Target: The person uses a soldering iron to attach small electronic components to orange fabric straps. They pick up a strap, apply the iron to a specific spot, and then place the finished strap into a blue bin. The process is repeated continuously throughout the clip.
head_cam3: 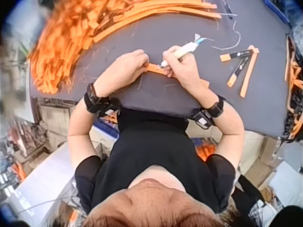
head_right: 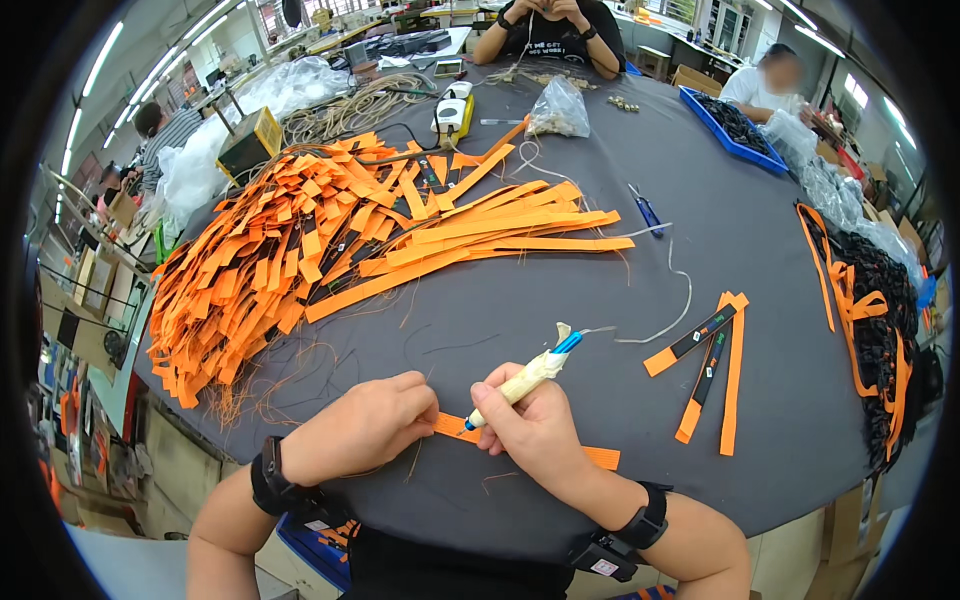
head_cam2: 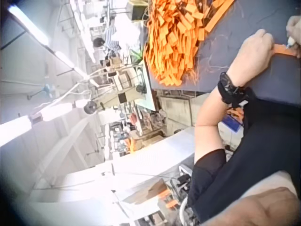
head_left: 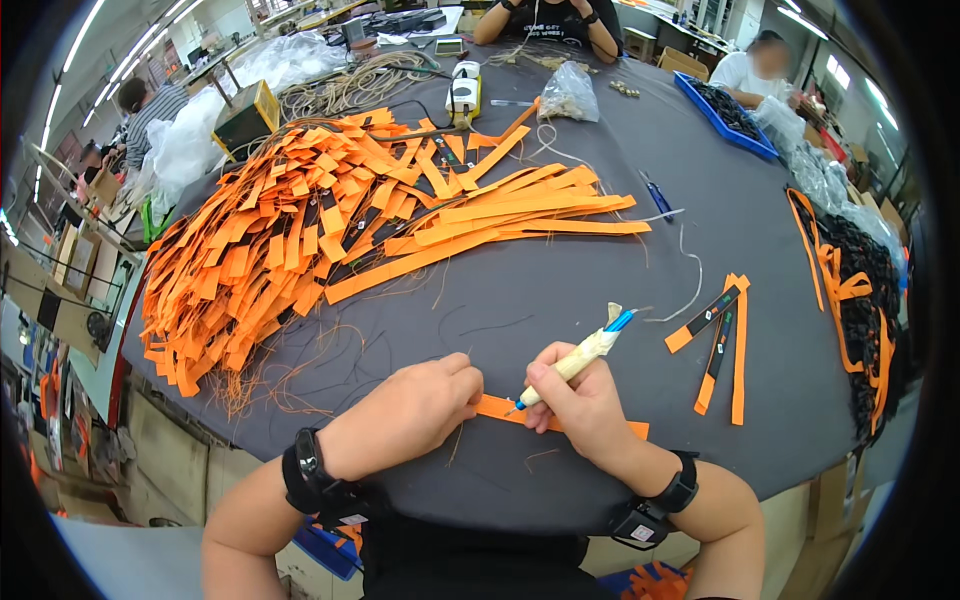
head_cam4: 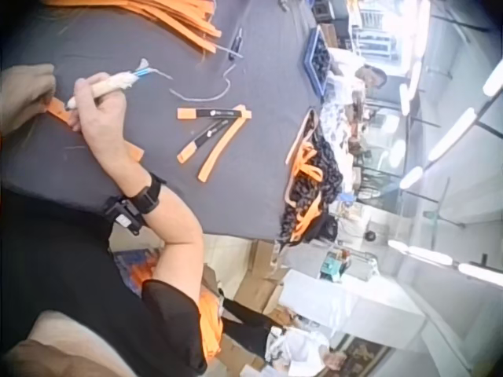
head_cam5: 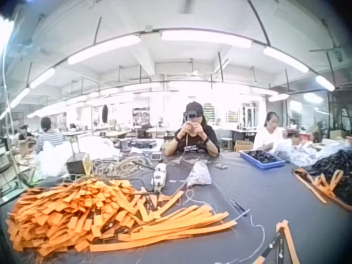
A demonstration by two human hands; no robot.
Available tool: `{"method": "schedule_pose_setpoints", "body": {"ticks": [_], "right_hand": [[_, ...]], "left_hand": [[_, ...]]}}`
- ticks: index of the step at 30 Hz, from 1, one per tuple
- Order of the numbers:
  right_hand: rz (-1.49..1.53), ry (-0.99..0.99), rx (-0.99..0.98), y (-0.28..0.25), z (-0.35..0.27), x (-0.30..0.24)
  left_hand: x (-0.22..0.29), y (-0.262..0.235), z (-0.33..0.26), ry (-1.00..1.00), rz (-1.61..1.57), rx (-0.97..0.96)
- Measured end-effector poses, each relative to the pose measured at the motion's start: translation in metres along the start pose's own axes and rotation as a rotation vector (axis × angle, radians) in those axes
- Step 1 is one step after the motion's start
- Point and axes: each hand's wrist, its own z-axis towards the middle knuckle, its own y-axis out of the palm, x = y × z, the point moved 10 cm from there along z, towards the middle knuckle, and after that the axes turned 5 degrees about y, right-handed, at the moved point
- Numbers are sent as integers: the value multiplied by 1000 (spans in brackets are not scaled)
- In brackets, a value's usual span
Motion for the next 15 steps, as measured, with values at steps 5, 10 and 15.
{"method": "schedule_pose_setpoints", "body": {"ticks": [5,10,15], "right_hand": [[-48,-23,7,4,-1,-2],[-166,-87,-52,12,-2,-7],[-142,-81,-54,13,-1,-4]], "left_hand": [[-1,2,7,62,2,-55],[-7,-1,8,23,-140,-20],[-7,-2,7,-3,-174,41]]}}
